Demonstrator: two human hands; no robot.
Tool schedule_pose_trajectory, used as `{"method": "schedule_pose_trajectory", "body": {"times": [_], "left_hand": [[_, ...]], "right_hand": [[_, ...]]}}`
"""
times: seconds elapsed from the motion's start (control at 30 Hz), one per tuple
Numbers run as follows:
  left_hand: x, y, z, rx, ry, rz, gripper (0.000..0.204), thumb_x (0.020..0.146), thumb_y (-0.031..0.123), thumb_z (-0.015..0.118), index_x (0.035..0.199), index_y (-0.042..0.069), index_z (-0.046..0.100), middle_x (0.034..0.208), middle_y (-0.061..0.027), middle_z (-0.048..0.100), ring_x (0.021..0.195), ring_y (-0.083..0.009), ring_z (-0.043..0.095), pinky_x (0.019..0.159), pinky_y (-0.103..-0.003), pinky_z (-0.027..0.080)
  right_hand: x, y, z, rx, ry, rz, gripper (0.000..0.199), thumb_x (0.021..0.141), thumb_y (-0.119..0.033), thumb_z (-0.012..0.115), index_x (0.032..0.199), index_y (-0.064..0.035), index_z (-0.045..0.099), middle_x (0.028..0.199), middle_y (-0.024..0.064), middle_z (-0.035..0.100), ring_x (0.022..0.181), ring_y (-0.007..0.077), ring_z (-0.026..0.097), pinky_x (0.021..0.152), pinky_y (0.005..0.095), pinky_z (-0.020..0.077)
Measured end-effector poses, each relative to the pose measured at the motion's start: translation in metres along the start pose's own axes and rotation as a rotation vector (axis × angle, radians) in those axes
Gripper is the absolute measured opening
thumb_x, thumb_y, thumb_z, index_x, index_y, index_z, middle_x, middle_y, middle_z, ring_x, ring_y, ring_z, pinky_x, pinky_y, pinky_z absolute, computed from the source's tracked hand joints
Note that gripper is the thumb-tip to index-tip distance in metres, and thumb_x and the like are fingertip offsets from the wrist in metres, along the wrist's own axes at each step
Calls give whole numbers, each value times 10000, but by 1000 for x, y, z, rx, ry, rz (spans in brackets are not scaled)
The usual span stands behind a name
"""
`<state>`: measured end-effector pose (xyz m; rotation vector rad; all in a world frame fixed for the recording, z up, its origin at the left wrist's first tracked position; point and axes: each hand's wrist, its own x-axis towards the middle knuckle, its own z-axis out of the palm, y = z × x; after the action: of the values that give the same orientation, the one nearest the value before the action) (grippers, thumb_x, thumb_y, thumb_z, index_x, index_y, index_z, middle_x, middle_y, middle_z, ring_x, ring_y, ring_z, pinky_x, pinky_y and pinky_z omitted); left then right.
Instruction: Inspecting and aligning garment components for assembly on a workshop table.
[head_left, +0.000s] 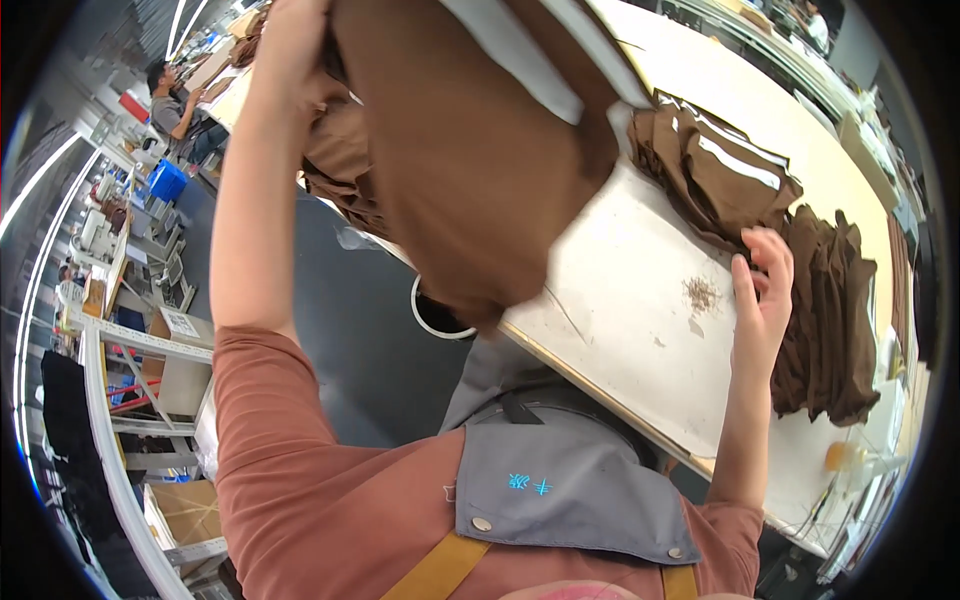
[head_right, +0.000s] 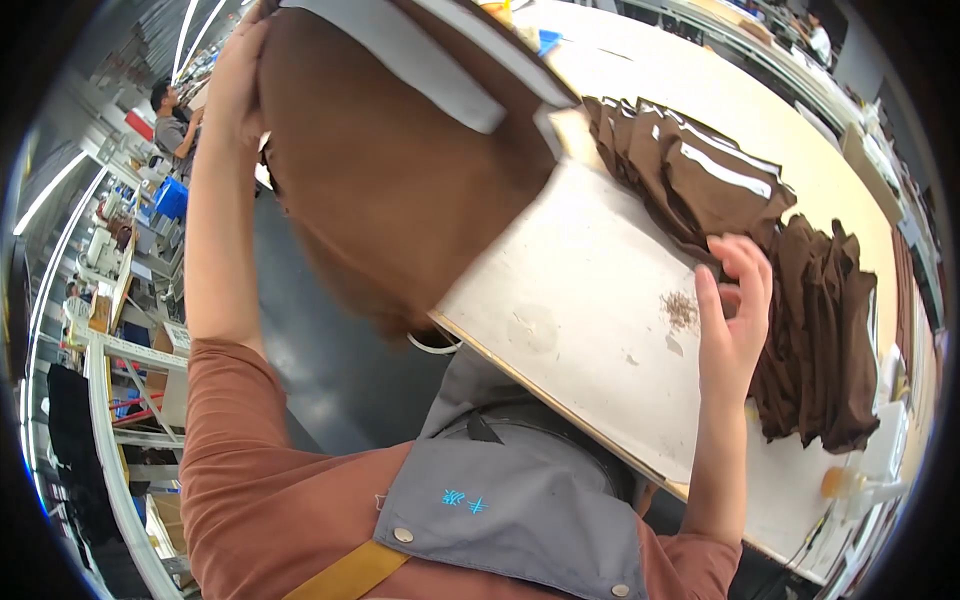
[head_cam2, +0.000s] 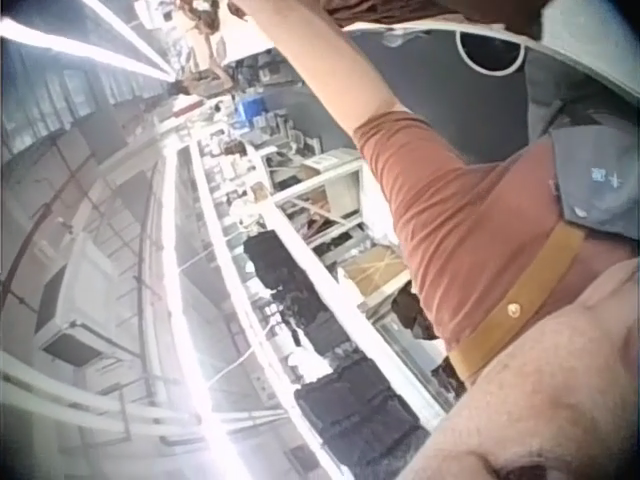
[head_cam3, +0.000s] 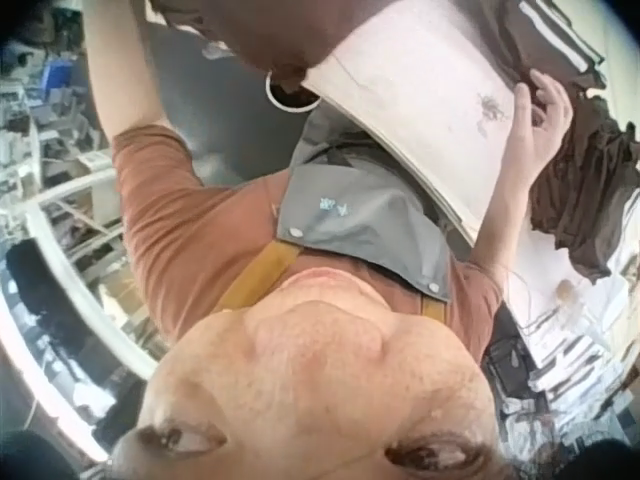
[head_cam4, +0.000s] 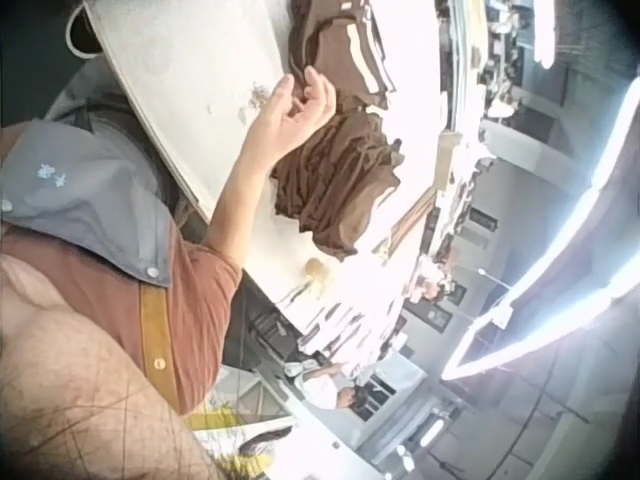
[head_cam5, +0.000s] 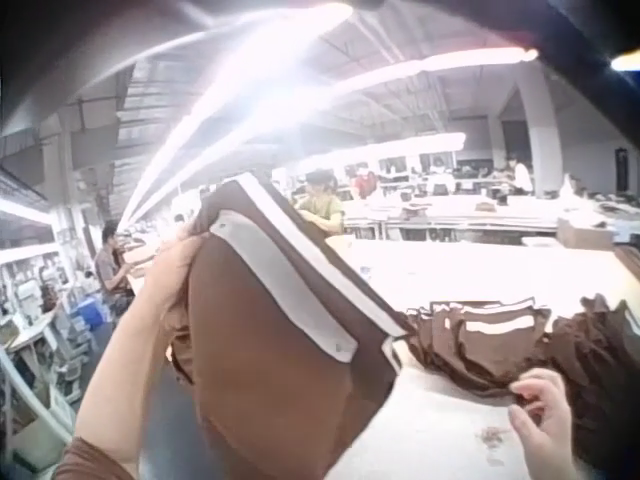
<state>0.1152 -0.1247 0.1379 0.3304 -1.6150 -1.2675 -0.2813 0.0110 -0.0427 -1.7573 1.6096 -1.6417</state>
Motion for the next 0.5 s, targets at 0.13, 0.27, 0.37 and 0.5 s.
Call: {"method": "schedule_pose_trajectory", "body": {"times": [0.13, 0.27, 0.37, 0.5], "left_hand": [[-11, 3, -144, 527, 548, -111, 484, 930, 199, 558, 1361, 10, 445, 1218, -168, 606, 1116, -247, 583, 948, -338, 452], [-60, -55, -256, 1573, 707, -518, 679, 892, 445, 586, 1418, 48, 425, 1321, -230, 552, 1260, -362, 504, 1049, -410, 399], [-45, -84, -181, 1430, 572, -145, 666, 930, 578, 452, 1414, 121, 456, 1395, -204, 493, 1306, -347, 457, 1077, -429, 354], [-60, -112, -57, 1765, 238, -405, 644, 906, 655, 429, 1436, 288, 423, 1454, -67, 463, 1372, -337, 376, 1063, -665, 230]], "right_hand": [[-15, 35, 0, -78, -92, 89, 196, 890, -107, 636, 1084, -80, 633, 1232, 18, 539, 1038, 124, 497, 821, 250, 400], [-18, 48, 13, -5, -265, 156, 137, 880, -93, 631, 1016, -81, 638, 1168, 9, 549, 973, 108, 504, 777, 241, 409], [-27, 51, 13, -49, -299, 197, 106, 877, -86, 631, 980, -74, 651, 1131, 16, 554, 977, 105, 537, 748, 234, 424], [-39, 59, 19, -54, -358, 276, 114, 858, -103, 649, 963, -57, 655, 1077, 46, 594, 955, 162, 568, 761, 260, 448]]}}
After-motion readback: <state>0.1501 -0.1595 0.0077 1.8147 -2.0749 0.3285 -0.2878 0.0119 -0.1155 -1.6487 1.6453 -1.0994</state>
